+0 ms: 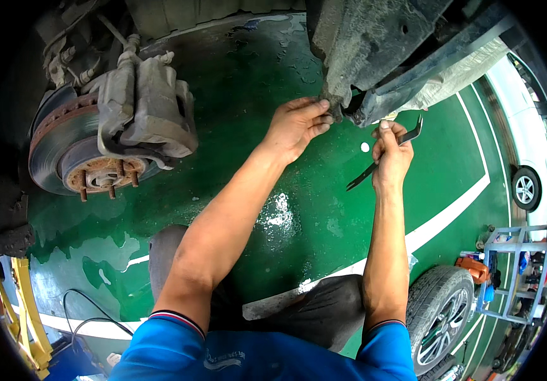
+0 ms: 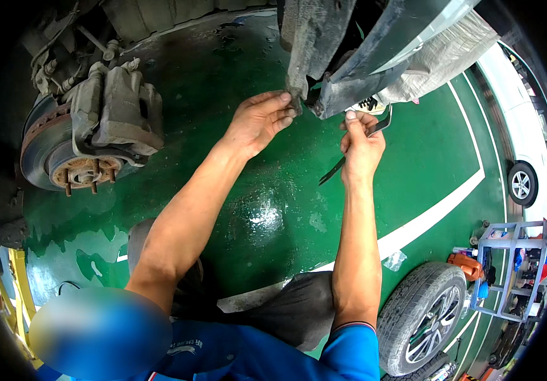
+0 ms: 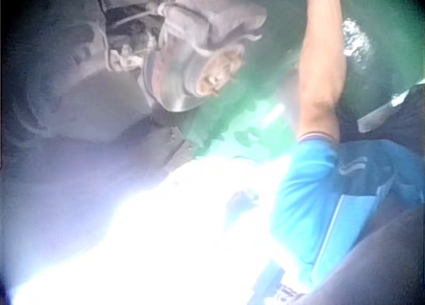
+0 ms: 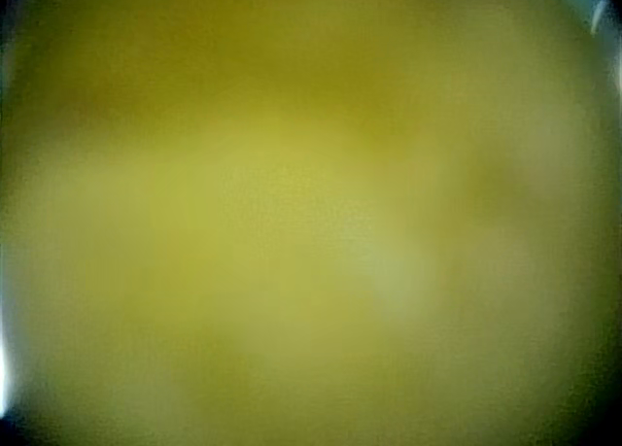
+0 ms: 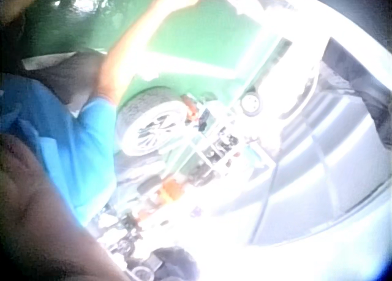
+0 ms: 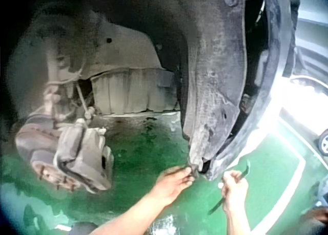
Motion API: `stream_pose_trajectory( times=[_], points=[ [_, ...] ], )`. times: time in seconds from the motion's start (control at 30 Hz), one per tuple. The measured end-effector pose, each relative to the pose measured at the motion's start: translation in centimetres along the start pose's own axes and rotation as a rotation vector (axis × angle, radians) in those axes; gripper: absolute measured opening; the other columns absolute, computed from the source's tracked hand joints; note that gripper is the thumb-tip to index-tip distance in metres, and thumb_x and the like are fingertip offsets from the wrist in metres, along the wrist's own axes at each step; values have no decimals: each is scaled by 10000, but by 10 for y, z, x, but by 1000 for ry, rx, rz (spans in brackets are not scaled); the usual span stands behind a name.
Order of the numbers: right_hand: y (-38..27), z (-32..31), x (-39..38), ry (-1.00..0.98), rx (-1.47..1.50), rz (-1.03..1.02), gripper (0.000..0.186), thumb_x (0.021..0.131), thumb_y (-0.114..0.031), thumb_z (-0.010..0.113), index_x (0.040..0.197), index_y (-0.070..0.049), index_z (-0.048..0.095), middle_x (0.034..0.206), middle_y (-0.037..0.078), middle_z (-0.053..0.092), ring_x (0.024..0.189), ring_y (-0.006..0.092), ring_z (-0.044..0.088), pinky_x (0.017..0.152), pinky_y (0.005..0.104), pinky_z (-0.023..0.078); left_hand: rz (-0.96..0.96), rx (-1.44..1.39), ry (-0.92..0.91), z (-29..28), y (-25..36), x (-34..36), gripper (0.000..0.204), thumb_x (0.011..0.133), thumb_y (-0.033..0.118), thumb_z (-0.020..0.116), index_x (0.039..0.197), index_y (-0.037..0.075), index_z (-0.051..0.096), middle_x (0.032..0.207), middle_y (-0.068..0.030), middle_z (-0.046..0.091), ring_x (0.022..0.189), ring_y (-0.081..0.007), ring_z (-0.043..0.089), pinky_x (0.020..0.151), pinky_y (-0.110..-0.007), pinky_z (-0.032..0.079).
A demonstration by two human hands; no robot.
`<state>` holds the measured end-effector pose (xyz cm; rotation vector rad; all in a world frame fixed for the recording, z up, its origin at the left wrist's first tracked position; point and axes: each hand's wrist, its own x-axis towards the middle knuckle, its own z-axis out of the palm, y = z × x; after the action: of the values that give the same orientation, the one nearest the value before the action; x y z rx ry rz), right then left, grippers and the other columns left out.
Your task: The person works on the front wheel well of a white car, using a screwdriver to remove fasteners from the plastic liner. The person then pulls the liner away from the wheel arch to expose the brake assembly and suspension components.
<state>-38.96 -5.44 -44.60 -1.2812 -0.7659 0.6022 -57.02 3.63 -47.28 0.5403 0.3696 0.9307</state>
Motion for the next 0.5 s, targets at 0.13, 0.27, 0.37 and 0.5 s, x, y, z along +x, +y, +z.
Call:
stream_pose_trajectory(
  times=[0.13, 0.27, 0.37, 0.5],
  points=[
    [0, 7, -10, -53, 15, 29, 214, 918, -171, 702, 991, 7, 608, 793, 75, 653, 470, 55, 423, 428, 207, 321, 32, -8, 15, 1, 4, 5, 112, 918, 34, 665, 1022, -6, 649, 928, -99, 696, 800, -178, 664, 712, -272, 548],
    [3, 9, -20, -104, -48, 36, 208, 933, -200, 664, 998, -7, 617, 833, 90, 664, 484, 57, 429, 437, 212, 310, 56, 2, -49, -14, 17, 4, 130, 927, 58, 652, 1042, -3, 650, 942, -80, 697, 793, -158, 643, 700, -265, 521],
    [7, 10, -18, -91, -57, 46, 209, 942, -200, 654, 1007, -5, 618, 845, 96, 668, 484, 50, 424, 435, 206, 309, 4, -5, -64, -15, 17, 3, 135, 934, 89, 647, 1045, 12, 648, 940, -67, 693, 798, -154, 633, 703, -270, 511],
    [12, 10, -19, -99, -55, 76, 209, 956, -199, 638, 1022, -3, 608, 855, 99, 663, 483, 47, 422, 434, 203, 309, -66, -30, -47, -13, 14, 7, 131, 928, 134, 662, 1024, 46, 647, 931, -56, 683, 812, -173, 628, 732, -295, 510]
  ],
)
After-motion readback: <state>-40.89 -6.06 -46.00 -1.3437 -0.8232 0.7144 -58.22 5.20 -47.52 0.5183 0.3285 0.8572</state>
